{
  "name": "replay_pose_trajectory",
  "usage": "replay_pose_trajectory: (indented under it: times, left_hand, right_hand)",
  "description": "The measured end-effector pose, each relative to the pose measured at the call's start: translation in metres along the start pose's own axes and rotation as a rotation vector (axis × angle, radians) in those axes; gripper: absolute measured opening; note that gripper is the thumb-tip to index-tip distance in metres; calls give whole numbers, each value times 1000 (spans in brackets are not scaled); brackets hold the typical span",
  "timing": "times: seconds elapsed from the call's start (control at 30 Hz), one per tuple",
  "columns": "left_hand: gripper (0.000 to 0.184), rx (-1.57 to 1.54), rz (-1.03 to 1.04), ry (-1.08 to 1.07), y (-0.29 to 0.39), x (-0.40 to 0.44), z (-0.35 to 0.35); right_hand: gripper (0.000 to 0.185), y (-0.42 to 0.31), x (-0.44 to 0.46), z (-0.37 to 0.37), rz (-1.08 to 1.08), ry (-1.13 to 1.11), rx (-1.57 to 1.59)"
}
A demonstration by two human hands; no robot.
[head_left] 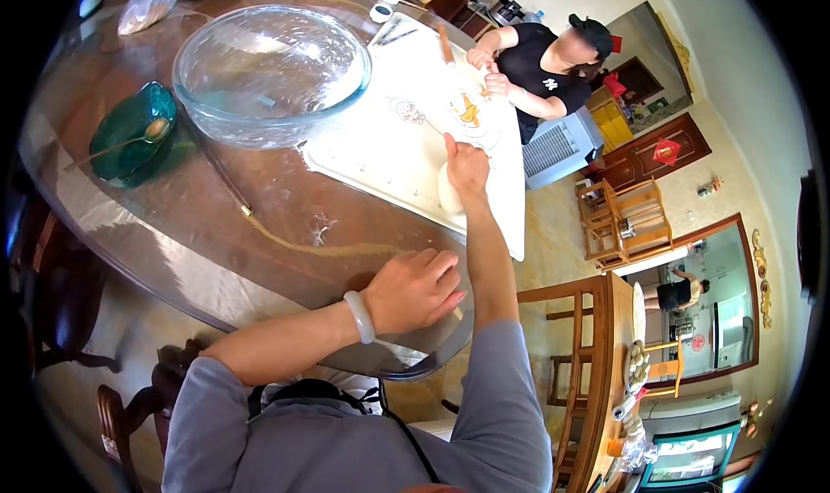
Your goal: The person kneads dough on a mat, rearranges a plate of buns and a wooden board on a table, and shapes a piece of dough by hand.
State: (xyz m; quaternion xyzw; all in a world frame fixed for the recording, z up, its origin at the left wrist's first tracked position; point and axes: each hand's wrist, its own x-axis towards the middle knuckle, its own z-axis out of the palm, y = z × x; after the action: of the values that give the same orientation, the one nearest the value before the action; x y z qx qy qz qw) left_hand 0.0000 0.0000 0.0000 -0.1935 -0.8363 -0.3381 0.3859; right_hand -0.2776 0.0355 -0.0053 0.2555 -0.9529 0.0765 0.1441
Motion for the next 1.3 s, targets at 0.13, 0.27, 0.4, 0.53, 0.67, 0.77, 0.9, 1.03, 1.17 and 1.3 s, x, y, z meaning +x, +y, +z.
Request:
replay_pose_trajectory:
  times: [0.13,0.27,0.4,0.53,0.67,0.77,0.9,1.03,1.17,1.3]
  left_hand:
    - [20,-1,-30,18,0,4,5]
    - [20,16,4,28,-8,4,4]
    - [19,21,21,35,-6,3,0]
    - [19,-2,14,15,-1,0,-1]
    - [19,-6,-5,2,-2,2,0]
    - [19,-11,2,16,-3,3,2]
    - [19,1,4,23,-4,1,3]
    - [21,17,-15,9,-3,0,4]
    - [22,21,-21,-13,-2,4,3]
    - [22,65,-22,-2,-5,0,1]
  right_hand:
    - [59,13,19,3,56,-49,-41]
    - [62,10,17,2,68,61,20]
    - [66,18,-3,-21,159,59,443]
    - [62,30,-23,-58,260,-117,616]
    - [55,26,-45,-57,105,-18,342]
    - [51,24,-49,-32,-37,226,349]
    - [42,7,-42,-15,-192,341,220]
    - [40,13,-11,3,-230,291,143]
    - [50,30,19,16,-189,182,58]
    - [59,24,22,11,-32,56,49]
